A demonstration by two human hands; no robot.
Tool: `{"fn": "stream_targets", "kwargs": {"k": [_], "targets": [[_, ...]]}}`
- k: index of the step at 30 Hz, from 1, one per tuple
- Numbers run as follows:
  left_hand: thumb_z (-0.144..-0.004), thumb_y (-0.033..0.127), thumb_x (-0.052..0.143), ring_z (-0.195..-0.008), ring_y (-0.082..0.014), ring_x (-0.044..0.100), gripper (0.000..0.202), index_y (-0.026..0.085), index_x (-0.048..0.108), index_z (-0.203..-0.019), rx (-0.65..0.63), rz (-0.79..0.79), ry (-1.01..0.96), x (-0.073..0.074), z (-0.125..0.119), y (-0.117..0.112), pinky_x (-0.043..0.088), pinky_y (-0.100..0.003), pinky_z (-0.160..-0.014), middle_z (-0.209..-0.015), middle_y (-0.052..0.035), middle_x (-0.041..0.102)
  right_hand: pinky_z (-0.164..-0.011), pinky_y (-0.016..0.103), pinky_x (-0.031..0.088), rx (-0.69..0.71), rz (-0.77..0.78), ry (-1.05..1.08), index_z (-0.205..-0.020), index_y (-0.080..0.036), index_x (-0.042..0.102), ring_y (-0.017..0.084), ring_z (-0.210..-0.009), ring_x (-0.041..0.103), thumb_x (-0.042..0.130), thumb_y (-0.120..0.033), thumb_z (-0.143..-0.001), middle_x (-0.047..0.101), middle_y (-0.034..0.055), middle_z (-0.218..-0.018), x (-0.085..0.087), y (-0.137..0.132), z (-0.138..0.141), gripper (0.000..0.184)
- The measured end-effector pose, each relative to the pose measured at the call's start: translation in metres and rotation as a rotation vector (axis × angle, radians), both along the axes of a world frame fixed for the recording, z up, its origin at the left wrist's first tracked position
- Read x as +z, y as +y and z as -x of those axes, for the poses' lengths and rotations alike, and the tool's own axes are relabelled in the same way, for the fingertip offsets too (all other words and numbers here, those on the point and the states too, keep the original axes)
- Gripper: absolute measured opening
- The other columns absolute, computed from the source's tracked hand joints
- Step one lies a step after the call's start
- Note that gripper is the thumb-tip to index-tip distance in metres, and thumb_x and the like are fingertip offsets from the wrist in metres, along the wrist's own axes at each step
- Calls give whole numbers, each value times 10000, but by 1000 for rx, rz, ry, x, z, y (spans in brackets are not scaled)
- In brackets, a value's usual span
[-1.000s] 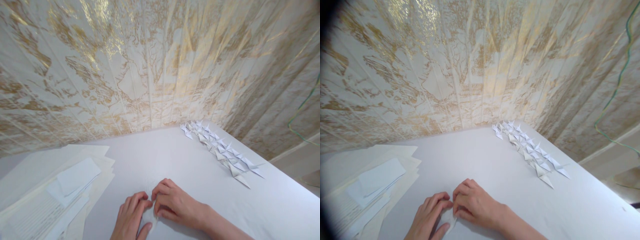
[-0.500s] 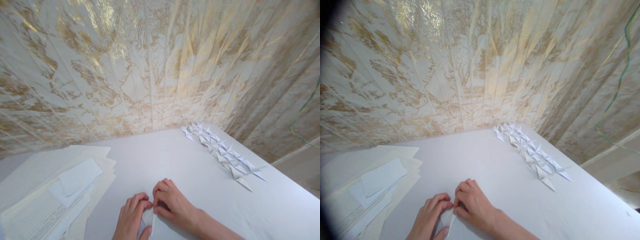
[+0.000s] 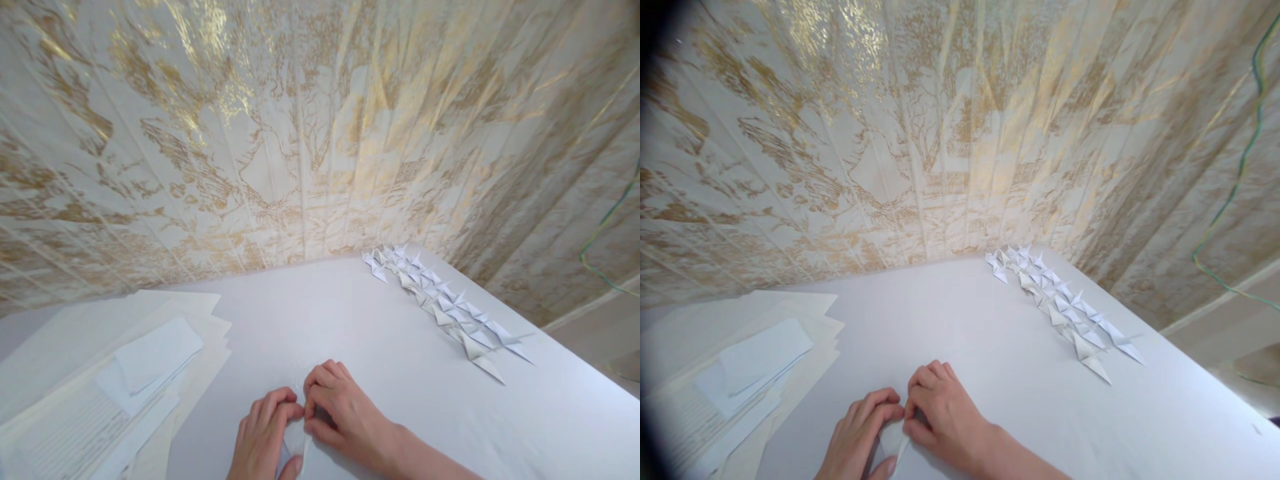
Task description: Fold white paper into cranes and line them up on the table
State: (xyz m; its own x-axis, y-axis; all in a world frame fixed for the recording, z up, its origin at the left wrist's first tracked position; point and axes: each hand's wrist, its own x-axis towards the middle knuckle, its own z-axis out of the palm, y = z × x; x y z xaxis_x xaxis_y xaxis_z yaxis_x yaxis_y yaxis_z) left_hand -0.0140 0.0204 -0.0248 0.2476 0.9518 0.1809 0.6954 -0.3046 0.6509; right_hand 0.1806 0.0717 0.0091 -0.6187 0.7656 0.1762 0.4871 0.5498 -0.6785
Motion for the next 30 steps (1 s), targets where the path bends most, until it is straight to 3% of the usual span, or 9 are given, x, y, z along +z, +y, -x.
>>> {"fn": "stream_targets", "kwargs": {"k": [7,16,30], "targets": [[-777,295,625,-1036,-271,600,236,290,650,-1012,40,-41,-35,-1,-3,-1,466,-405,-817,-1133,-45,652,-871,344,381,4,0,0,-822,-195,620,200,-946,517,717,-97,-775,608,17,-964,-1,-2,0,146],[-690,168,622,-1058,-280,596,324,257,650,-1000,68,-39,-8,0,-7,-3,473,-420,-845,-1136,-63,655,-898,331,397,21,47,21,-836,-188,632,200,-994,502,707,-68,-779,589,32,-1011,13,2,-10,152],[-714,156,592,-1027,-276,609,267,248,647,-958,99,-21,3,7,-11,-2,479,-423,-838,-1097,-65,663,-876,358,399,-67,29,21,-758,-182,615,216,-974,508,667,-31,-695,605,35,-978,4,-1,-1,172]]}}
